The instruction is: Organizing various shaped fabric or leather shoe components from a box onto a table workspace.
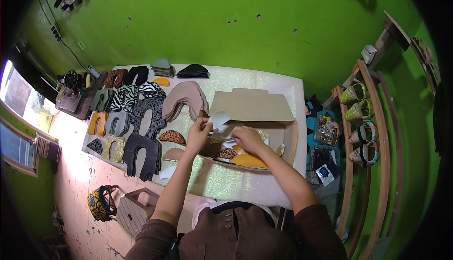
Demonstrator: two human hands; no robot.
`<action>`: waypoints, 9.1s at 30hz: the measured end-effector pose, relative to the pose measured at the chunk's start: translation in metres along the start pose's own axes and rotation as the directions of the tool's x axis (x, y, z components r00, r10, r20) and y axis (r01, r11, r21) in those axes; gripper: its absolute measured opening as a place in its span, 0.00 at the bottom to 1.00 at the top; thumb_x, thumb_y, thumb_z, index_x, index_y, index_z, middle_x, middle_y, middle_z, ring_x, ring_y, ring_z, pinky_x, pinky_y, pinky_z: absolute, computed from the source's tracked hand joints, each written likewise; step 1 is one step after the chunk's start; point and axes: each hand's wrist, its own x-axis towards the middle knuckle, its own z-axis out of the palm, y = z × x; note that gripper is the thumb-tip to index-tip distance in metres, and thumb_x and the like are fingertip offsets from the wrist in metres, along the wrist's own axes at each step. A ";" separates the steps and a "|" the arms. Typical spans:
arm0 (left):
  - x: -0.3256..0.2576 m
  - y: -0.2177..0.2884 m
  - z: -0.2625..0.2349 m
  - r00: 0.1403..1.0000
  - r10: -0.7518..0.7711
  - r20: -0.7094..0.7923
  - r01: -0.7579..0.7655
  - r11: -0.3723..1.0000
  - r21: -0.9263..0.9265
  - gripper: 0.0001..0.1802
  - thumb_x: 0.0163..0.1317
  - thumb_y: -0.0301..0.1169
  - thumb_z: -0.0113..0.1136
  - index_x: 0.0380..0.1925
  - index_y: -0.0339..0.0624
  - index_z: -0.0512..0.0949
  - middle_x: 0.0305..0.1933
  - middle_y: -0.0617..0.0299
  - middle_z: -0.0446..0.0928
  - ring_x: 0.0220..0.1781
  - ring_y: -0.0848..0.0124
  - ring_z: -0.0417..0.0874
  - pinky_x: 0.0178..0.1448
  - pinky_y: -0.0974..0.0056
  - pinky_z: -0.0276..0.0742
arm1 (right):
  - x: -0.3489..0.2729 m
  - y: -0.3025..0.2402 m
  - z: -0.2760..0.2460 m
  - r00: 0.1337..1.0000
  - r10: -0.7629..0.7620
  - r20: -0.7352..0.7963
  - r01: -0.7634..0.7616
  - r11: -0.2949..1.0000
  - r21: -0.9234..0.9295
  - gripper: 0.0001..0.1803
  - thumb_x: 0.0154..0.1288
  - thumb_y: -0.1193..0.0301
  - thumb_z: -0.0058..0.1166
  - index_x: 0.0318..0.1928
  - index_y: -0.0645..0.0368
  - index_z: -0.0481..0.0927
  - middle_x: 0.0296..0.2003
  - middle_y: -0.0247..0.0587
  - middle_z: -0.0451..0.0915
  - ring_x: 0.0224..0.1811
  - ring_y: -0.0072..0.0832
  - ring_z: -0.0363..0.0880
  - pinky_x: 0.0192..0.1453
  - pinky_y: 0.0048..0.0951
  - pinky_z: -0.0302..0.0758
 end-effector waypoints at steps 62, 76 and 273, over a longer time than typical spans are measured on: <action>-0.073 -0.039 -0.178 0.866 -0.177 0.468 0.148 0.984 0.098 0.09 0.60 0.27 0.50 0.38 0.32 0.71 0.28 0.62 0.76 0.30 0.78 0.77 0.36 0.73 0.72 | 0.004 -0.191 0.065 0.939 0.114 -0.324 -0.089 0.992 0.092 0.12 0.59 0.66 0.49 0.42 0.56 0.74 0.36 0.44 0.78 0.37 0.38 0.76 0.42 0.37 0.67; -0.102 -0.068 -0.195 0.923 -0.124 0.365 -0.230 0.583 0.779 0.13 0.55 0.38 0.52 0.32 0.39 0.76 0.25 0.47 0.77 0.30 0.53 0.79 0.35 0.54 0.74 | 0.002 -0.202 0.145 0.962 0.234 -0.139 -0.218 0.969 0.120 0.17 0.59 0.66 0.47 0.48 0.58 0.73 0.40 0.47 0.78 0.41 0.42 0.76 0.45 0.39 0.71; -0.003 0.032 0.045 0.905 -0.049 0.423 0.187 0.939 -0.290 0.14 0.63 0.26 0.47 0.48 0.35 0.62 0.35 0.56 0.75 0.35 0.72 0.78 0.41 0.70 0.75 | -0.077 0.046 -0.044 0.884 0.454 0.108 -0.433 0.884 -0.173 0.14 0.53 0.75 0.45 0.39 0.55 0.80 0.39 0.41 0.79 0.43 0.41 0.75 0.47 0.37 0.71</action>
